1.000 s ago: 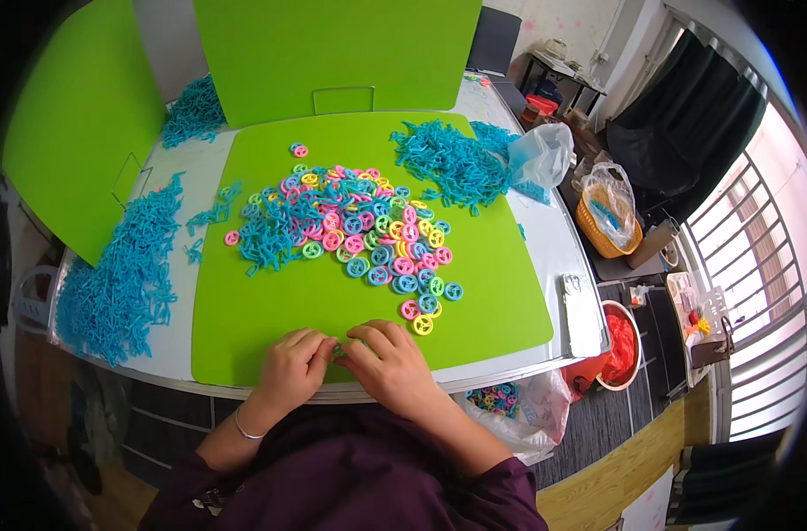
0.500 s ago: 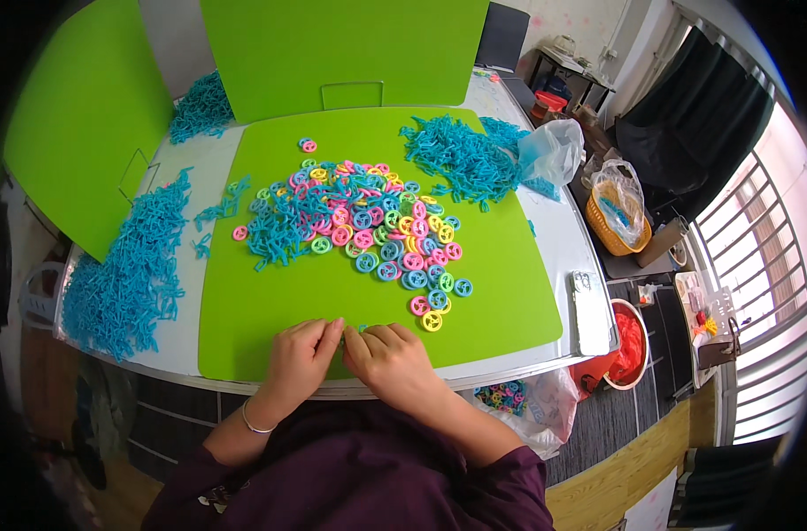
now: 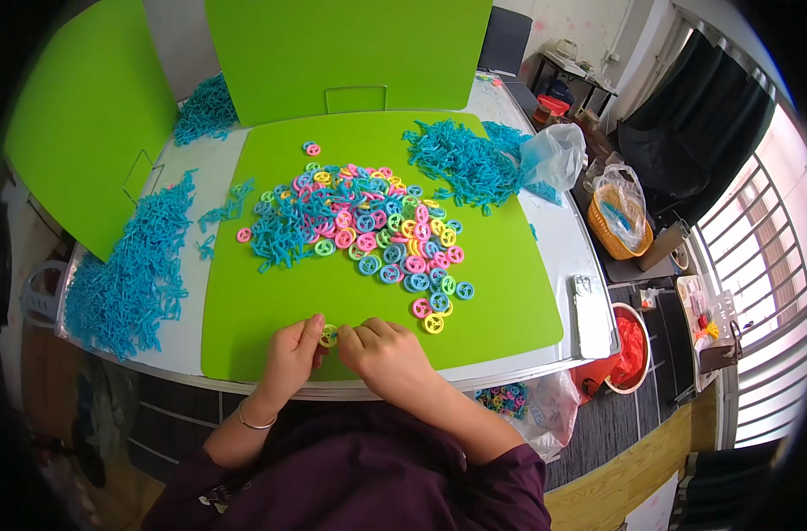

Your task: The recorder is picking up and connecting small colorful circular plastic toy parts on a green surface.

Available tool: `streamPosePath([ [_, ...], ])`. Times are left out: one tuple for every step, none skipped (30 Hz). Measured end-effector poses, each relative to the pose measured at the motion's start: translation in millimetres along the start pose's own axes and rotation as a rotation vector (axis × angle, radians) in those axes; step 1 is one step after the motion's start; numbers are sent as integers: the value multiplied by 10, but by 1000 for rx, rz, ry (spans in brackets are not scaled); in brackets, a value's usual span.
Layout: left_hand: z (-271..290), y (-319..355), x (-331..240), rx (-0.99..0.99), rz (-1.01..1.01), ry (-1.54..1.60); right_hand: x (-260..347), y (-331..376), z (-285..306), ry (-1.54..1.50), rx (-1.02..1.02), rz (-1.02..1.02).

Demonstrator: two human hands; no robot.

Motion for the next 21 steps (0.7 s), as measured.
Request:
streamPosePath([
  [0,13,16,-3,-2,12,-4,-1,4,-17,7,31],
  [7,21,22,-6,-4,25,-5,-5,4,-35,14,62],
  [12,20,19,-6,-3,26,-24,-5,2,-34,15,62],
  [7,15,40,17,38,79,-27,-6,-3,-43,17,85],
  [-8,16,66,39,79,133,-26,-1,-7,-51,18,108],
  [-7,19,70,38,77,133,-44,-4,-4,-50,18,110],
  [31,32,-3,-18,-42,-4,-116,-8,-41,-183,78,36],
  [60,49,-88,-74,-161,-142,-177,-11,-94,-316,138,-38],
  [51,46,-97,-73,-162,-141,-175,4,-136,-315,138,-39],
  [74,52,-148,-125,-209,-164,-174,26,-202,-382,127,-60],
  [99,60,-196,-178,-256,-187,-180,40,-235,-450,117,-81],
  [110,54,-200,-183,-255,-187,-172,30,-236,-451,118,-77],
  [123,37,-155,-171,-196,-92,-224,30,-264,-613,132,-179],
  [128,26,-107,-159,-136,4,-268,39,-300,-774,146,-282],
  [137,30,-107,-163,-137,2,-261,32,-292,-775,146,-278],
  [149,44,-139,-179,-185,-48,-258,32,-283,-783,148,-278],
  [158,54,-172,-195,-234,-99,-251,27,-273,-791,149,-278],
  [141,52,-164,-195,-232,-99,-219,12,-259,-792,150,-279],
  [94,68,-234,-202,-334,-221,-219,-3,-245,-834,116,-350],
  [44,95,-305,-208,-436,-344,-232,-2,-242,-876,82,-423],
  [35,96,-323,-210,-437,-344,-219,-3,-245,-875,82,-421],
])
Point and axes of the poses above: each hand's wrist, its own y-axis away from the middle knuckle, its own z-axis out of the back of the hand, x = y × z, the point moved 7 cm from there along -y, towards the middle knuckle, and after that the axes turned 3 degrees about x, right-handed, at the moved point
